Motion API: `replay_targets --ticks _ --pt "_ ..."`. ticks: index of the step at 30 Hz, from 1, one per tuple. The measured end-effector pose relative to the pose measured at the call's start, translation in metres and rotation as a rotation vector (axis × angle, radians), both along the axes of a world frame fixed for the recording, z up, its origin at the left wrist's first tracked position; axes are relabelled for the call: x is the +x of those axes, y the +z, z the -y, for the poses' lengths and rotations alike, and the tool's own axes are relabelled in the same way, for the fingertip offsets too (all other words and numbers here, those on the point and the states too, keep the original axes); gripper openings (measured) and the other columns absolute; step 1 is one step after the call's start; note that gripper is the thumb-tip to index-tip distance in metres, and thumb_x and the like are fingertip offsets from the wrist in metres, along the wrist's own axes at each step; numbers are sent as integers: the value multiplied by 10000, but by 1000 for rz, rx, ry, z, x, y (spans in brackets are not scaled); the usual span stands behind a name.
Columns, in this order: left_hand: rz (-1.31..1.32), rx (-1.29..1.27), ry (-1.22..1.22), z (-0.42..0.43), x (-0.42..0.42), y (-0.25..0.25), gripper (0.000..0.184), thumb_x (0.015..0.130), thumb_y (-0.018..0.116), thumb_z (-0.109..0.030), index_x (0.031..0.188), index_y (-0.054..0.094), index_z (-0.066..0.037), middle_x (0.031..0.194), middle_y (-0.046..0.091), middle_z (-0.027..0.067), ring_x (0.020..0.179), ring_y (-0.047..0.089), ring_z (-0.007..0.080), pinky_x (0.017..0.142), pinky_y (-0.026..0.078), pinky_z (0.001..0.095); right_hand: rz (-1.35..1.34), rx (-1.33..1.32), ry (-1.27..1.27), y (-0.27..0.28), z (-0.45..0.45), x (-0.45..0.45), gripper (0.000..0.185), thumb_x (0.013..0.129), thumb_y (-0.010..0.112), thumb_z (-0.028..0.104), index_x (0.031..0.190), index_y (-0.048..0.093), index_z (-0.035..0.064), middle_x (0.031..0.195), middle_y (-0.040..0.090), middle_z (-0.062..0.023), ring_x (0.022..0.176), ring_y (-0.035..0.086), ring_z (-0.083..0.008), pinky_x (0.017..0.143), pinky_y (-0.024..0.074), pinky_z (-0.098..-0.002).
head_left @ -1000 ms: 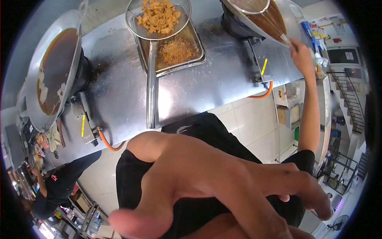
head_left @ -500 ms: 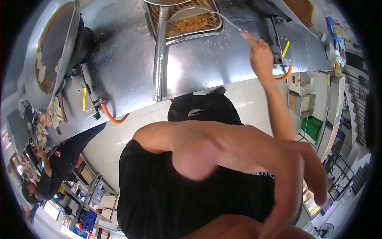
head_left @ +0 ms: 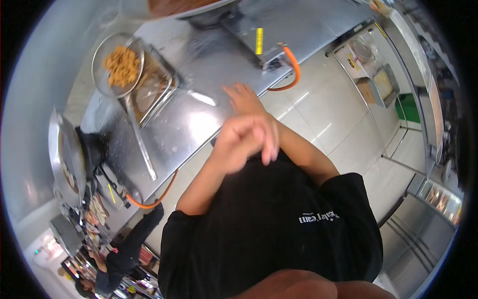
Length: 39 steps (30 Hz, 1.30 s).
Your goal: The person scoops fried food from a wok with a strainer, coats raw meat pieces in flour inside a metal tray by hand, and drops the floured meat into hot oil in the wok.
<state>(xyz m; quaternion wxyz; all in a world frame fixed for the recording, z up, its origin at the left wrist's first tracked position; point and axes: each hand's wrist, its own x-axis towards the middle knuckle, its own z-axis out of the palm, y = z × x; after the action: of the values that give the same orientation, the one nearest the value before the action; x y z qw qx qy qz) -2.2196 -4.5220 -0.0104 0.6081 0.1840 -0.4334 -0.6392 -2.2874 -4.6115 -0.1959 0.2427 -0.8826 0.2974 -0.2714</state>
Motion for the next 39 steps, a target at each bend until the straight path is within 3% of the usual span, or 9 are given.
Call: replay_targets --ticks 6,11,15,19,23,29,32,35,39 --pt "352 820 385 108 -70 -172 334 960 503 -362 1039 560 -42 886 615 79 747 585 149 675 485 293 -282 371 -139 -26 12 -223 372 801 580 65 1172 566 85 1104 545 -172 1026 558 -360 875 475 -439" --pt "318 959 497 170 -112 -226 442 925 536 -428 1197 482 -84 981 583 105 775 578 196 691 497 350 -475 627 -429 -53 10 -391 319 820 609 126 1138 588 114 1066 582 -186 1015 577 -372 859 488 -452" --pt "476 887 600 194 -159 -228 279 947 534 -338 1015 493 -70 848 569 76 579 547 141 531 479 256 -389 709 -728 -70 4 -462 290 823 618 141 1110 617 99 1031 607 -202 995 586 -379 859 482 -454" --pt "687 721 221 208 -208 -269 174 938 550 -216 872 510 -61 640 501 1 525 516 101 498 449 231 -313 837 -778 -78 15 -486 298 826 618 166 1110 620 78 996 638 -203 972 600 -369 855 481 -444" --pt "799 611 -157 256 -293 -275 105 881 583 -125 964 573 -62 726 553 29 631 560 102 563 468 237 -405 957 -591 -105 57 -512 343 833 634 235 1156 613 121 1110 628 -201 1063 576 -374 917 458 -448" --pt "1070 129 -497 403 -407 -253 221 847 620 -121 1056 596 -52 894 608 87 766 617 173 713 504 311 -356 863 -752 -61 173 -584 332 850 609 201 1155 607 68 972 658 -183 927 615 -335 838 484 -410" --pt "1029 -140 -468 473 -477 -231 240 836 643 -149 1048 602 -46 969 612 120 857 619 237 801 491 355 31 806 -954 -38 232 -626 298 856 617 199 1121 624 64 965 653 -190 944 616 -329 834 483 -391" --pt "972 -539 -380 512 -550 -161 275 818 647 -127 1078 612 -46 1122 587 150 1047 569 312 919 442 387 645 887 -1126 -5 278 -655 323 935 538 295 1170 597 81 1017 638 -88 945 599 -215 813 486 -357" --pt "768 -826 -429 524 -638 -98 407 817 628 -245 1195 591 -98 1263 515 174 1204 456 366 1044 314 487 1760 1141 -802 -12 339 -684 524 975 407 465 1390 396 146 1331 489 -53 1189 490 -210 946 435 -368"
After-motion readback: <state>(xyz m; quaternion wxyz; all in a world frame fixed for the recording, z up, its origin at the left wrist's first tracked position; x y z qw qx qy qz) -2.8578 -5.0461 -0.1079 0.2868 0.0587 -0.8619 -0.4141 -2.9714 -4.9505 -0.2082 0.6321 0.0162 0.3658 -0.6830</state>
